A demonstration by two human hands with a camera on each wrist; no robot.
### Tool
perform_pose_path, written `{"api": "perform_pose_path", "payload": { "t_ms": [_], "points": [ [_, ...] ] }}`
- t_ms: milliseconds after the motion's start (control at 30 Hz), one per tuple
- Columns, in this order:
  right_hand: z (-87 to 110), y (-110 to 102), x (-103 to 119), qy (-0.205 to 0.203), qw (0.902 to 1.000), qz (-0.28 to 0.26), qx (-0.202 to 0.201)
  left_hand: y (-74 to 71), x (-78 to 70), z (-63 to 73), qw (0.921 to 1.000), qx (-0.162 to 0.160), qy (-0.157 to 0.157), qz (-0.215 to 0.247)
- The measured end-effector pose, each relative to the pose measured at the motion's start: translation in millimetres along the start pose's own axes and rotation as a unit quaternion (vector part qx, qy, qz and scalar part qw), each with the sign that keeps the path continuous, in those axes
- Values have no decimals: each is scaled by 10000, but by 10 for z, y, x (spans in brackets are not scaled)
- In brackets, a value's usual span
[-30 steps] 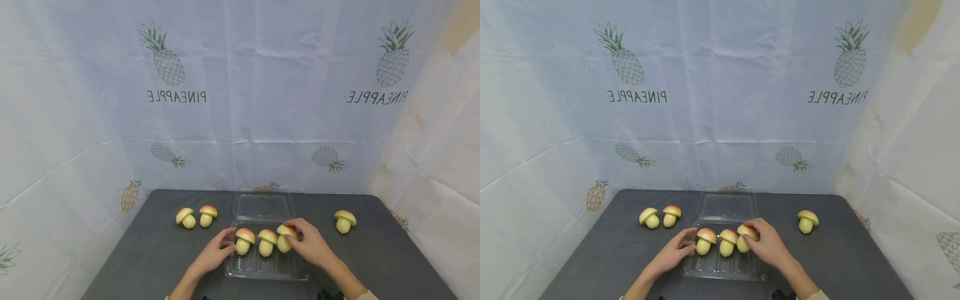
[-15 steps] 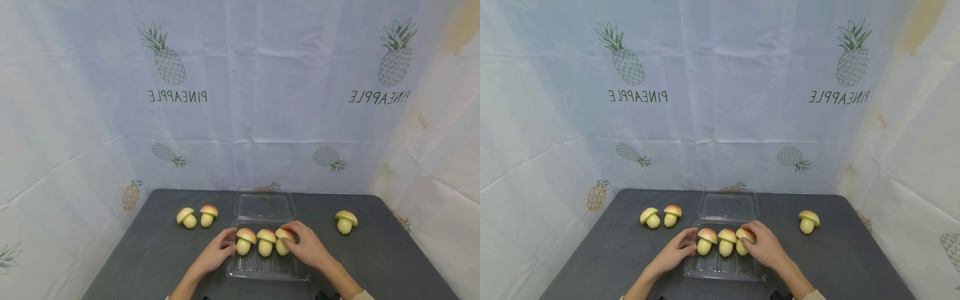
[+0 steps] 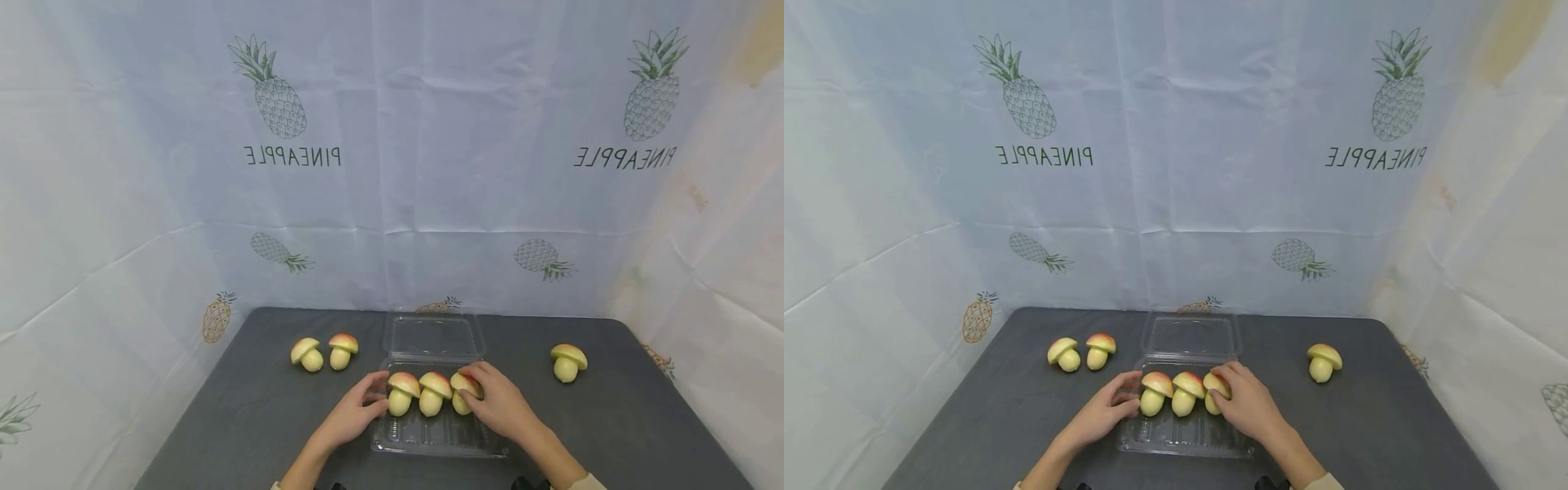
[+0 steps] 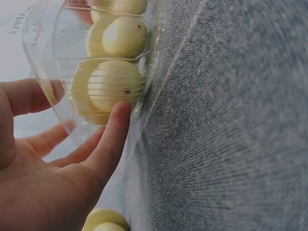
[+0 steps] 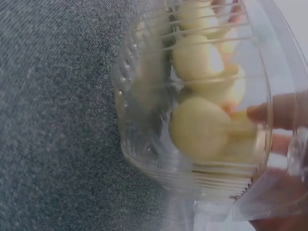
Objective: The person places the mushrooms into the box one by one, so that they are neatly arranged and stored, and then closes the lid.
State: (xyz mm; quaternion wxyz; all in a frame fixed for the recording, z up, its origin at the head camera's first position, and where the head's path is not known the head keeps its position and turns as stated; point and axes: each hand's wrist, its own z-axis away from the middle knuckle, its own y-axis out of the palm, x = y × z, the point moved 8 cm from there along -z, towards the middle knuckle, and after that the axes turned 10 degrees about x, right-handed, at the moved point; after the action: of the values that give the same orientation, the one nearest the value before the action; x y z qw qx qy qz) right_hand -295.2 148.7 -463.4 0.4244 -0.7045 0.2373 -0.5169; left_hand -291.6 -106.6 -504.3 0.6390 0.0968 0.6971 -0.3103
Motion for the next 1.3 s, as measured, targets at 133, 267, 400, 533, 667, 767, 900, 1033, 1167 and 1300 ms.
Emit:
{"api": "perform_pose_path", "payload": {
  "t_ms": [133, 267, 400, 533, 667, 767, 900, 1033, 1167, 1300],
  "points": [
    [-14, 26, -15, 157, 9998, 107, 94, 4, -3, -6, 10000, 21, 12, -1],
    [-18, 42, -24, 144, 9997, 142, 134, 6, 2, -11, 10000, 36, 5, -12],
    [-14, 29, -25, 30, 9999, 81, 89, 9, 7, -13, 10000, 41, -1, -18],
    [-3, -5, -20, -112, 9999, 37, 14, 9, 9, -9, 10000, 42, -14, -44],
    [17, -47, -1, -276, 9996, 92, -40, 7, 8, -2, 10000, 30, -5, -91],
    [34, -88, 12, -402, 9991, 117, -96, 7, 4, 7, 10000, 24, -10, -68],
    [52, -146, 7, -432, 9989, 90, -158, 9, -5, 18, 10000, 12, -32, 6],
    [78, -205, -8, -336, 9992, 116, -165, 15, -13, 25, 10000, 3, -43, 52],
    [108, -278, -31, -229, 9995, 129, -153, 21, -9, 26, 9999, 13, -63, 80],
    [124, -353, -61, -138, 9998, 123, -114, 22, -9, 27, 9999, 18, -70, 123]
  ]
}}
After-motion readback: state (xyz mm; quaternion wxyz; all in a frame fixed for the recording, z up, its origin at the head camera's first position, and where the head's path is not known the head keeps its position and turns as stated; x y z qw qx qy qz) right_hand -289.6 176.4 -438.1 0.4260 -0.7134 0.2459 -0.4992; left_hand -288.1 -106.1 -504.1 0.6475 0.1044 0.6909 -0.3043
